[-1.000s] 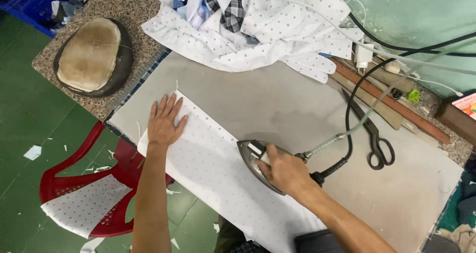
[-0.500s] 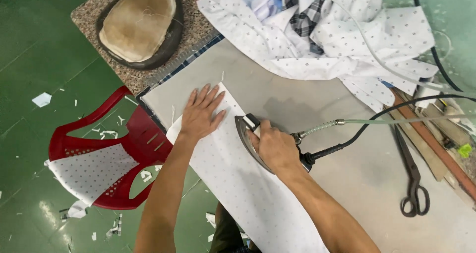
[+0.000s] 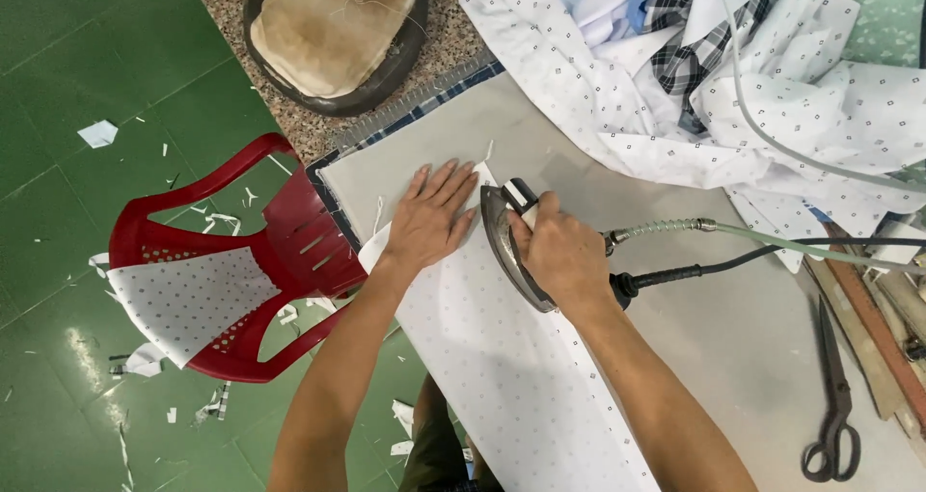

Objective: The person irons a white patterned fabric piece on a work table, then uses shears to trim the edges. The person continues ironing the fabric, folding it, and pressing the seams with the iron.

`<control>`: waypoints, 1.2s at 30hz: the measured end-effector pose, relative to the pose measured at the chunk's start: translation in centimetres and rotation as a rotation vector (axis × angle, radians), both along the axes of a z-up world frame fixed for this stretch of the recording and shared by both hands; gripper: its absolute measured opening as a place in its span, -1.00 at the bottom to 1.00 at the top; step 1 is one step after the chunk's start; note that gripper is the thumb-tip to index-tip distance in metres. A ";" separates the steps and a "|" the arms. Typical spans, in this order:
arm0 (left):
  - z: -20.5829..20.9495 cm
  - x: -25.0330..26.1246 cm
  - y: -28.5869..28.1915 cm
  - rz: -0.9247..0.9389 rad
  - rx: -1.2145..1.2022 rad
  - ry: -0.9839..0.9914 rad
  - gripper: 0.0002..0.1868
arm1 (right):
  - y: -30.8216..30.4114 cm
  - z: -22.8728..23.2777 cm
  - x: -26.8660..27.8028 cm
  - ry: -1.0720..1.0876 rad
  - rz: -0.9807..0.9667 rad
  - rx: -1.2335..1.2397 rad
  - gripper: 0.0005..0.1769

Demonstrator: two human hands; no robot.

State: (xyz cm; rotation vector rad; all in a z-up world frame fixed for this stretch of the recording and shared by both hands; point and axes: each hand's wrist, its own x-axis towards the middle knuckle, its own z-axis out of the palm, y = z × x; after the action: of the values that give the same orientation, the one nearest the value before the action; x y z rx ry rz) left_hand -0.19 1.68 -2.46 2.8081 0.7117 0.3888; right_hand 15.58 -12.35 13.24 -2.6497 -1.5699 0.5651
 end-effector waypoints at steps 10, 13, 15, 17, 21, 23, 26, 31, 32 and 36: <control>0.4 -0.5 0.6 -0.017 -0.083 0.027 -0.31 | 0.0 -0.7 0.6 0.061 0.031 -0.014 -0.43; 3.2 -1.5 -1.7 0.132 -0.023 0.001 -0.28 | 0.8 -1.7 0.5 -0.082 0.063 0.010 -0.44; 3.8 -3.2 -3.9 0.197 -0.018 0.024 -0.25 | 2.0 -2.2 0.6 -0.111 0.092 0.029 -0.44; 3.8 -5.1 -5.5 0.267 -0.017 0.047 -0.21 | 2.9 -2.6 0.7 -0.141 0.128 0.046 -0.45; 2.8 -7.7 -5.9 0.377 -0.053 0.105 -0.18 | 5.0 -1.9 0.7 -0.180 0.163 0.073 -0.44; 2.3 -8.0 -5.8 0.392 -0.099 0.112 -0.18 | 5.9 -1.6 0.8 -0.178 0.165 0.081 -0.44; 2.0 -7.8 -5.7 0.419 -0.092 0.051 -0.14 | 7.1 -1.6 1.0 -0.203 0.202 0.072 -0.42; 2.0 -7.7 -5.8 0.439 -0.116 -0.002 -0.09 | 8.7 -1.1 1.2 -0.188 0.216 0.078 -0.43; 1.8 -7.8 -5.8 0.441 -0.114 -0.001 -0.09 | 8.9 -1.1 1.1 -0.186 0.218 0.079 -0.43; 1.5 -7.8 -5.9 0.447 -0.120 -0.044 -0.10 | 9.8 -1.3 1.1 -0.070 0.159 0.099 -0.42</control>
State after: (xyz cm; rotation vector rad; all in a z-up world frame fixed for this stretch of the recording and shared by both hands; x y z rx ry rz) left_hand -7.95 -4.26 -0.96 2.5046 1.3075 0.4610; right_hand 16.64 -2.54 11.92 -2.5149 -1.7894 0.3904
